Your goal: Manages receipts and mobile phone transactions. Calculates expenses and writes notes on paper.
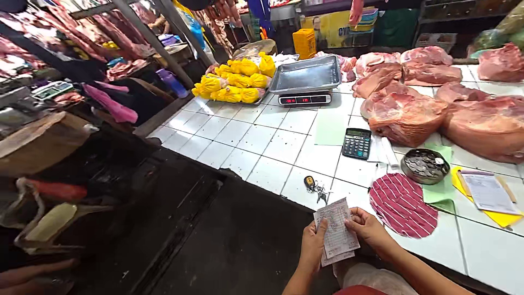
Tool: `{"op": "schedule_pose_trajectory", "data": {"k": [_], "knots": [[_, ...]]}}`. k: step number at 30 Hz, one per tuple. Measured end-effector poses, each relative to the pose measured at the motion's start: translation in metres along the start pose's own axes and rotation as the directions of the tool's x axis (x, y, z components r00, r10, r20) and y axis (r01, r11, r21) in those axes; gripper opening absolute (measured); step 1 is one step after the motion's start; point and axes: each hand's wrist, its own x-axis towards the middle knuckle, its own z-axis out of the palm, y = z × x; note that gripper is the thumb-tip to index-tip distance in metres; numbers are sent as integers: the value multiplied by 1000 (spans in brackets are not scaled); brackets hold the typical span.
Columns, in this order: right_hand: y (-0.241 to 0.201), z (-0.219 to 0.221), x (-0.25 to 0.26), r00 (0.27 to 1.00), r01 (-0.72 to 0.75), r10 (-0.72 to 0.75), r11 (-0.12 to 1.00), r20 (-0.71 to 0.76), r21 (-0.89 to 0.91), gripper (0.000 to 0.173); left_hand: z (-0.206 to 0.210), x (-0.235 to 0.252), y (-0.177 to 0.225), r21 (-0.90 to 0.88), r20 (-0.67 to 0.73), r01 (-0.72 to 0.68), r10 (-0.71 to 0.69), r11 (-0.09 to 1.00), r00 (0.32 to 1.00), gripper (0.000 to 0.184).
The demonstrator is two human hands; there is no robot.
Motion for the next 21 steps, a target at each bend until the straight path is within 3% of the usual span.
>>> {"op": "schedule_pose_trajectory", "data": {"k": [7,11,16,21], "knots": [[-31,65,105,993,-31,24,997,114,64,31,-45,87,53,111,-153,-38,55,993,987,28],[-35,88,156,996,-5,6,1000,85,-18,23,-67,140,73,167,-187,-76,107,983,977,35],[-38,101,230,994,58,-79,965,-72,-257,28,-98,213,92,295,-144,-80,128,952,981,43],[-41,125,282,949,-54,-45,952,-312,-303,44,-130,296,115,419,-53,-125,162,899,985,41]]}}
